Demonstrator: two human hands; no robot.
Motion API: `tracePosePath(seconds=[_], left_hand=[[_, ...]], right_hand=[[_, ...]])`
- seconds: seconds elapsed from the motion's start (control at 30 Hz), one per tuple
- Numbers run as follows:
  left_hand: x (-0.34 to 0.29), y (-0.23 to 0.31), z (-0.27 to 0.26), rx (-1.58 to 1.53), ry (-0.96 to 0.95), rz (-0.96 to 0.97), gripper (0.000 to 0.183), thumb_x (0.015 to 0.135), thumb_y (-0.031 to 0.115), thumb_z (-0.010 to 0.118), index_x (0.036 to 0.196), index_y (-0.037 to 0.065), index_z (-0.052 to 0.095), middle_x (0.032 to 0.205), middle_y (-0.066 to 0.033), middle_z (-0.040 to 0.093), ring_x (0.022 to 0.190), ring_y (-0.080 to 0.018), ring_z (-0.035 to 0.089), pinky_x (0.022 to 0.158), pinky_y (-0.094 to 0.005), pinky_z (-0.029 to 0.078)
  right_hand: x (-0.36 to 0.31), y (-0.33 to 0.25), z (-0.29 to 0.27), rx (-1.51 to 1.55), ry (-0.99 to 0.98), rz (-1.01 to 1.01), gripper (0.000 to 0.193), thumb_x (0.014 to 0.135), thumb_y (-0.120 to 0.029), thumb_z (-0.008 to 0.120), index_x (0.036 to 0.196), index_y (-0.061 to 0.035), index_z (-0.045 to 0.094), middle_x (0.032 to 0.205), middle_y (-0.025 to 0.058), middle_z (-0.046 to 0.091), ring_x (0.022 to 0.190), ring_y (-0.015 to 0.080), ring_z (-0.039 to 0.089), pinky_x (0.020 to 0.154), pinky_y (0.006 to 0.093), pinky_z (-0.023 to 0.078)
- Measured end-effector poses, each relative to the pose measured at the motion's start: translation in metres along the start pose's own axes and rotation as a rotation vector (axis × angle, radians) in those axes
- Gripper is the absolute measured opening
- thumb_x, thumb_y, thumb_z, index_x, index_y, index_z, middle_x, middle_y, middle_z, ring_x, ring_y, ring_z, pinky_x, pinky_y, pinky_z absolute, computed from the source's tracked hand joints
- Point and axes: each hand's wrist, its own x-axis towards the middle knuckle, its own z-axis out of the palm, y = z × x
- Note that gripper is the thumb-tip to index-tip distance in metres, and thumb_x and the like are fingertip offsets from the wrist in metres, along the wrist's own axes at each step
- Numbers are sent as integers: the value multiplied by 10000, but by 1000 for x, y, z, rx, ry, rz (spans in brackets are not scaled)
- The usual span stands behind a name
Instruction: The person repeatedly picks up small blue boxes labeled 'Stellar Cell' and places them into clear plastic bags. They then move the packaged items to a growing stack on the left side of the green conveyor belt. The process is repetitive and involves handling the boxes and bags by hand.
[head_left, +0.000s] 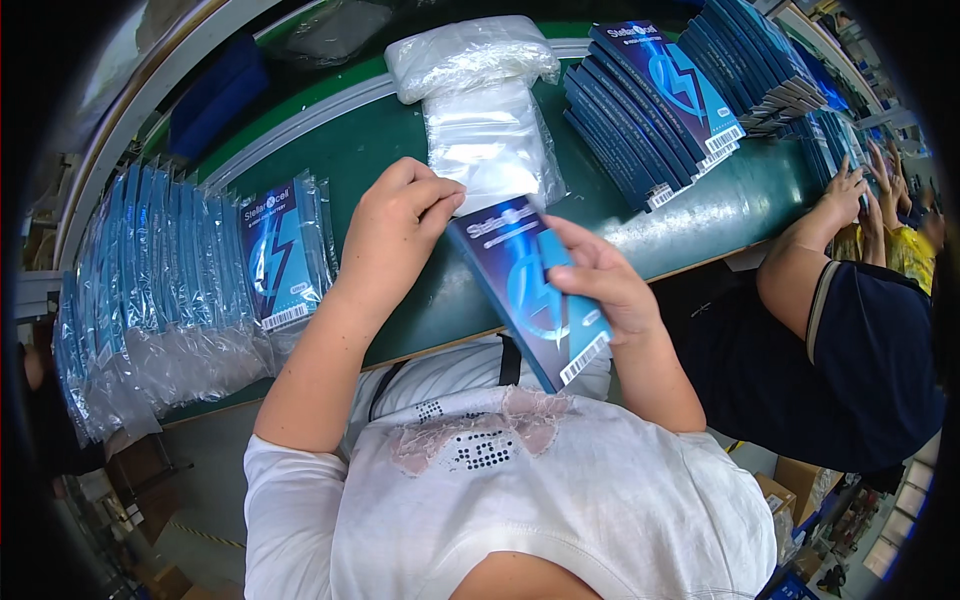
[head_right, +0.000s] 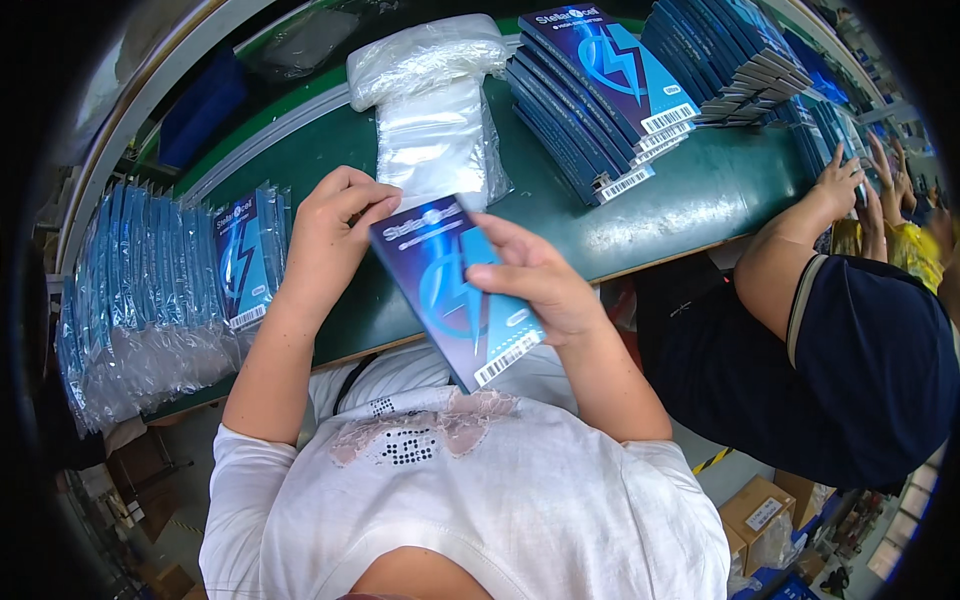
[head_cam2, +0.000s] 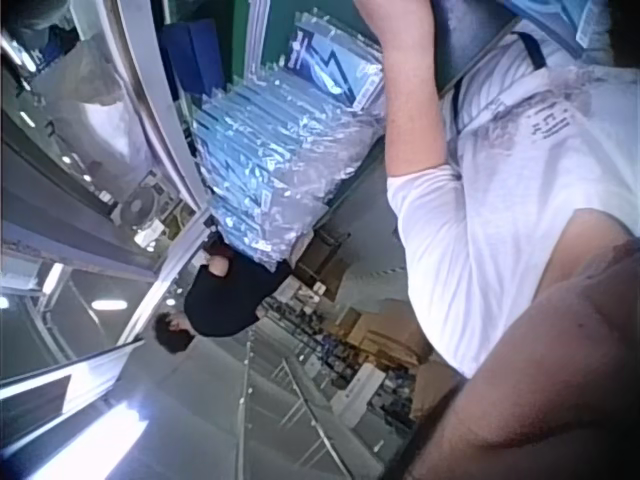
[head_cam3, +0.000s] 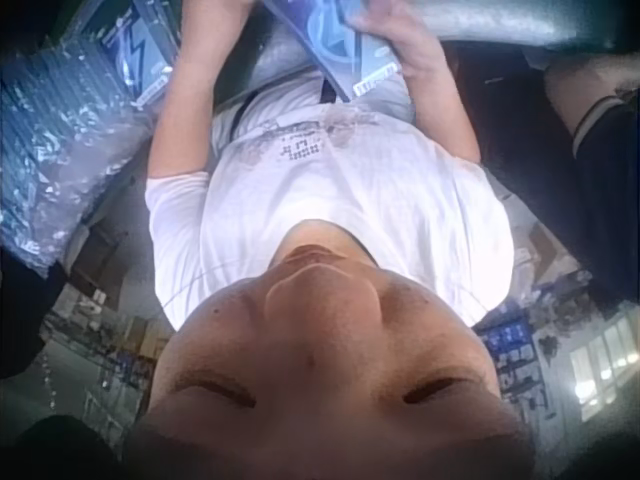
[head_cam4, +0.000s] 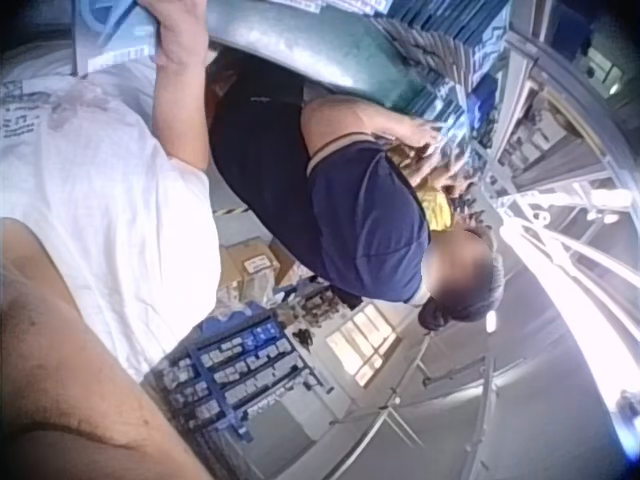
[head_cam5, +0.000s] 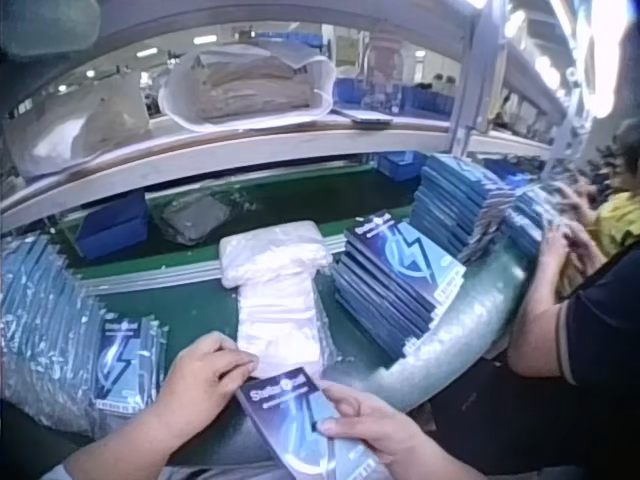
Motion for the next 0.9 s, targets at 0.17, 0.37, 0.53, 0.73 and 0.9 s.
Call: tracePosePath(seconds=[0.17,0.37,0.53,0.73,0.9], left_hand=[[4,-2,2,-152,11,23,120,752,26,667,870,15,685,773,-84,570,714,-196,597,643,-274,468],[3,-7,3,-645,-18,-515,108,842,35,627,930,-20,658,865,-50,645,778,-95,604,711,-216,486],[0,-10,-4,-663,-114,-469,165,860,39,598,1011,-11,640,853,-40,632,766,-87,593,703,-224,494],[-5,-1,-7,-280,-190,-157,284,828,-30,574,1105,20,615,832,-48,609,748,-91,581,699,-229,492],[-21,15,-12,-367,-228,-129,298,849,3,584,1147,15,572,897,-69,612,790,-121,598,710,-247,500]], right_hand=[[29,6,4,-15,-97,35,686,815,-14,638,1377,105,264,1113,188,587,920,180,648,774,286,550],[22,-12,5,-137,27,26,607,803,12,635,1325,128,347,1104,198,595,899,197,660,764,289,557],[21,-10,1,-348,138,-30,579,812,1,633,1316,115,371,1095,172,607,889,176,650,744,270,547],[24,4,3,-254,279,-148,428,818,-19,641,1188,95,459,1037,149,613,869,160,634,752,277,532],[18,18,9,-278,472,-207,245,810,-24,670,998,17,518,908,103,629,778,117,622,685,240,509]])
